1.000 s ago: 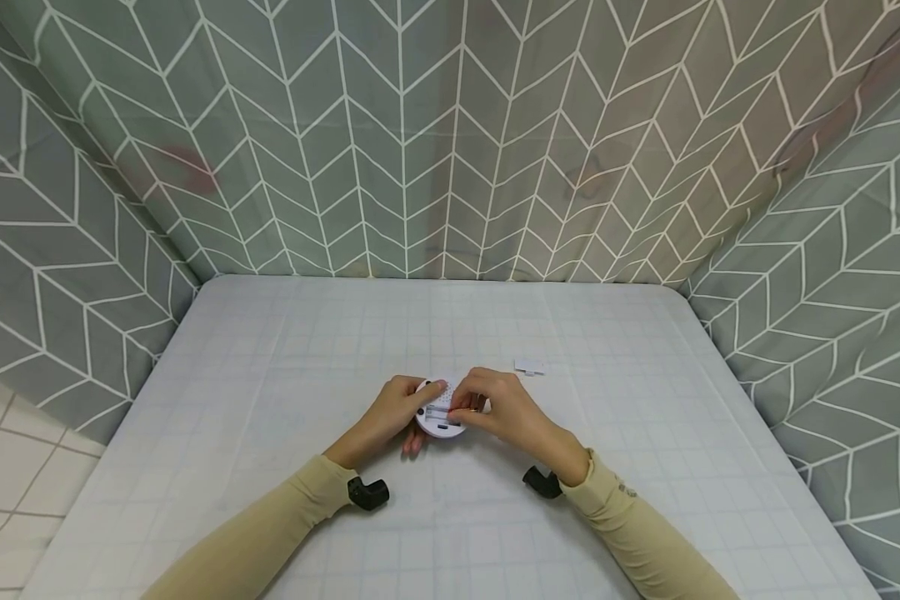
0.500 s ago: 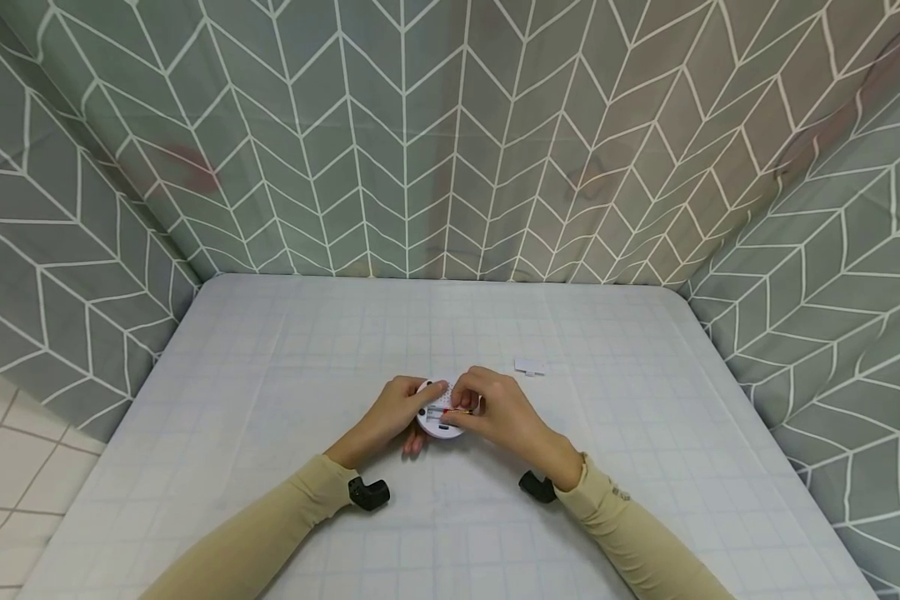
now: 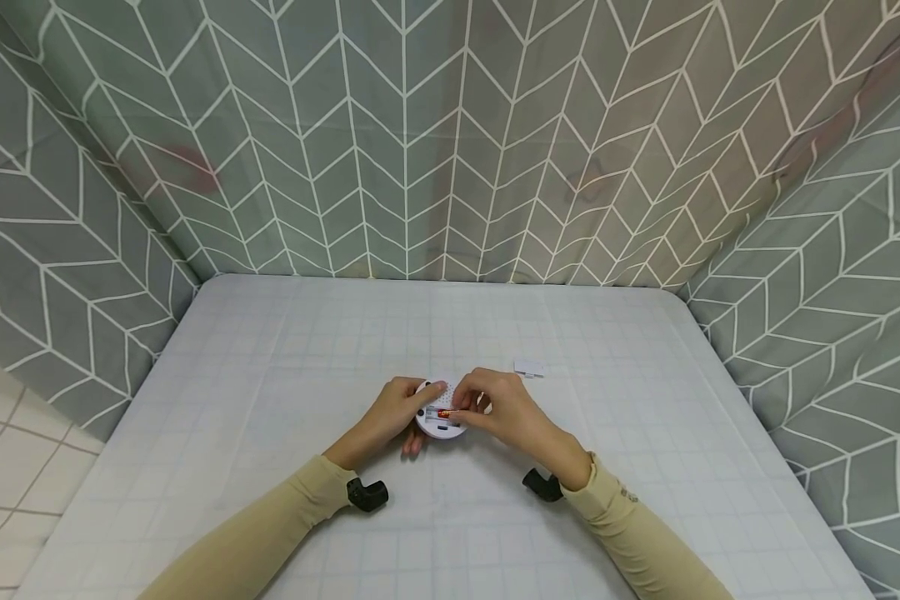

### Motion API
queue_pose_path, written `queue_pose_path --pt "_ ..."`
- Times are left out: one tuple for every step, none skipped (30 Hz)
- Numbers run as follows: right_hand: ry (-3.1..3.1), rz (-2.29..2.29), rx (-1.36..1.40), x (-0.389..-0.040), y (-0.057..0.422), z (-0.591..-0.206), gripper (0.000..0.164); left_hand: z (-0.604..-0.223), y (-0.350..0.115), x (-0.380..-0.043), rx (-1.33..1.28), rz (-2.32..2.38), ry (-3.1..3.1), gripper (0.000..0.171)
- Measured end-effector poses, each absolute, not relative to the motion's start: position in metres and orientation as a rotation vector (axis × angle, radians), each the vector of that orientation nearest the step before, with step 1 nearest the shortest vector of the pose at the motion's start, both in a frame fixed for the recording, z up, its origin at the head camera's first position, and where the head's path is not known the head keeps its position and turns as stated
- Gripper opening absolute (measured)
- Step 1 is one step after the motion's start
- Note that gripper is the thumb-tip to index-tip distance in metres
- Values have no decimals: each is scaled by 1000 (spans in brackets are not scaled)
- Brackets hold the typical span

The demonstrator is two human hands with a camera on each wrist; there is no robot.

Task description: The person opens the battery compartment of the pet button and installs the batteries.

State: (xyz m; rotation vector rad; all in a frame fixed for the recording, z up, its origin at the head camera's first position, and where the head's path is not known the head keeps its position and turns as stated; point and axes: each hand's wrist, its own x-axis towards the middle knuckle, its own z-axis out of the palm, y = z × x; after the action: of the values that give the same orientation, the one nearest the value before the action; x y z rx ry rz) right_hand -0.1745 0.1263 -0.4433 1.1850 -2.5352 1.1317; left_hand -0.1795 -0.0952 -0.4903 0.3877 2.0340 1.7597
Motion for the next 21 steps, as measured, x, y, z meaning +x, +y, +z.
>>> queue_pose_path --pt "-2539 1135 1193 -174 126 -443 16 -490 -95 -179 395 1759 2031 53" --pt "-2541 1150 1203 -174 126 -443 15 -490 -96 -179 400 1760 2028 53" --pt "-2539 1162 1214 -174 126 -443 14 -491 -96 -179 404 1761 2027 53" --pt "-2538 1178 1224 -173 126 -443 12 -491 -96 -179 409 1761 2026 53" --pt "-2534 1199 1233 -173 126 -442 12 -491 -96 -179 408 1757 2025 54" --pt "-2528 1219 1244 -173 127 -442 11 -491 -96 -179 409 1754 2028 54" --pt "-2524 1236 1252 -173 127 -442 11 -491 -97 -180 408 1750 2031 54" --pt "-2520 1248 1261 -174 127 -442 11 -491 -97 -179 405 1750 2030 55" --pt "-2521 1250 1265 -174 127 -442 11 -490 -97 -179 404 1750 2029 55" --pt "-2524 1244 1266 -174 127 -442 11 -490 -97 -179 402 1748 2029 55" --pt "-2530 1235 1264 -174 127 -442 11 -490 -97 -179 400 1747 2028 55" --pt "-2539 1228 1256 -174 127 -442 11 -489 -97 -179 398 1749 2025 54" --pt "-2548 1222 1247 -174 127 -443 12 -489 -96 -179 396 1753 2022 54" --pt "-2557 1223 1238 -174 127 -443 12 -489 -96 -179 396 1757 2021 54" --pt "-2567 1224 1225 -175 127 -444 13 -489 -96 -178 395 1759 2024 54" --pt "-2573 1228 1213 -175 128 -445 13 -489 -95 -178 391 1759 2028 53" --pt "-2581 1238 1199 -175 128 -446 14 -489 -95 -178 386 1760 2030 53" --pt "-2584 1250 1189 -175 128 -446 14 -489 -94 -178 382 1761 2034 53" --pt "-2588 1259 1179 -175 128 -447 15 -489 -94 -178 377 1758 2043 54" --pt "-2587 1269 1172 -176 128 -447 16 -488 -94 -177 374 1756 2048 54" --pt "-2588 1275 1165 -175 128 -447 17 -488 -93 -177 371 1752 2053 54"
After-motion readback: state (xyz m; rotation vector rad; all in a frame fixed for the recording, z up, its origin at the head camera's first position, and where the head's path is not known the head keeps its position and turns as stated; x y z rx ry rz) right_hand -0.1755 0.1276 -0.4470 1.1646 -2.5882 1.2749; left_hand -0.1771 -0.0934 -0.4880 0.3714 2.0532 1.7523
